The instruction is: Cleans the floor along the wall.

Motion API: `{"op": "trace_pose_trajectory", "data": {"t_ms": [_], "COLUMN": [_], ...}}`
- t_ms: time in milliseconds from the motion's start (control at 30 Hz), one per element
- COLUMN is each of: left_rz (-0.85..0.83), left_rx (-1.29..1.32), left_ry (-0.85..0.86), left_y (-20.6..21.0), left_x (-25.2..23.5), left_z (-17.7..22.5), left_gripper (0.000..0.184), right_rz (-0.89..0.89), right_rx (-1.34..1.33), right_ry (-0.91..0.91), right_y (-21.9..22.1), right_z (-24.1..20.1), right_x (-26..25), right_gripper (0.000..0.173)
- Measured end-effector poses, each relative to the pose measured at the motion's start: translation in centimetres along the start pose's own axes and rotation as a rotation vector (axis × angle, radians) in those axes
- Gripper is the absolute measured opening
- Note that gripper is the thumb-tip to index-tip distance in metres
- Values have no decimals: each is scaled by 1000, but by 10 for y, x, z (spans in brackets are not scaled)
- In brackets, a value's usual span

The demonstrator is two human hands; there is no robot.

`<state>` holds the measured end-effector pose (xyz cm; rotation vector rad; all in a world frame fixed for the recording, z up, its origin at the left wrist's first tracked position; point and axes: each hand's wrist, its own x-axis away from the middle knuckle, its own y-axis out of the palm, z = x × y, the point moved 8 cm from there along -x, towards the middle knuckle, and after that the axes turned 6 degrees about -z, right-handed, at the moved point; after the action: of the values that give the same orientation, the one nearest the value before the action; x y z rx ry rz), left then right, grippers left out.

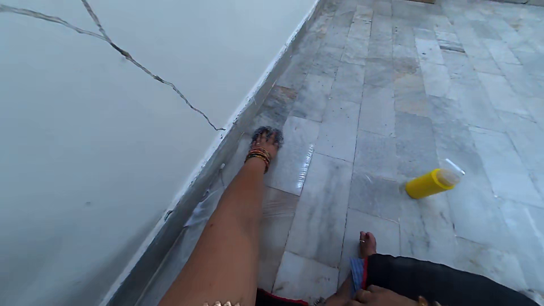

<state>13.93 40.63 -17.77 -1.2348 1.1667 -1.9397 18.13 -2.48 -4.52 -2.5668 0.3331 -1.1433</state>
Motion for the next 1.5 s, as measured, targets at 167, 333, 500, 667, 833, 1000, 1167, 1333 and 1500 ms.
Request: {"op": "trace_pose_trajectory", "data": {"t_ms": [167,333,500,667,833,1000,1167,1333,1500], "left_rz": [35,-19,-68,-134,-191,-95,12,132,119], "left_rx": [13,-4,3,-210,-39,109,67,148,147], "left_ry": [-87,-145,-323,-451,-595,-664,-531,-365,-195], "left_y": [-10,4,26,53,59,65,68,53,24], "left_x": [9,67,150,210,269,267,234,166,84], "left_z": [-61,-82,-102,-120,-130,-149,-133,-122,-100], "left_gripper": [57,58,61,63,59,64,64,60,62], "right_rz": [-122,-149,-105,-42,13,38,30,79,218], "right_rx": [-66,-96,-86,-9,61,93,97,68,42], "right_ry": [68,127,213,304,371,370,304,120,-7], "right_y": [-1,6,5,7,12,11,2,-9,-8], "right_z": [17,38,40,40,33,29,20,14,13], "right_x": [-14,-23,-20,-18,-10,-2,-1,-2,2], "right_gripper": [61,60,66,67,67,68,67,64,56]}}
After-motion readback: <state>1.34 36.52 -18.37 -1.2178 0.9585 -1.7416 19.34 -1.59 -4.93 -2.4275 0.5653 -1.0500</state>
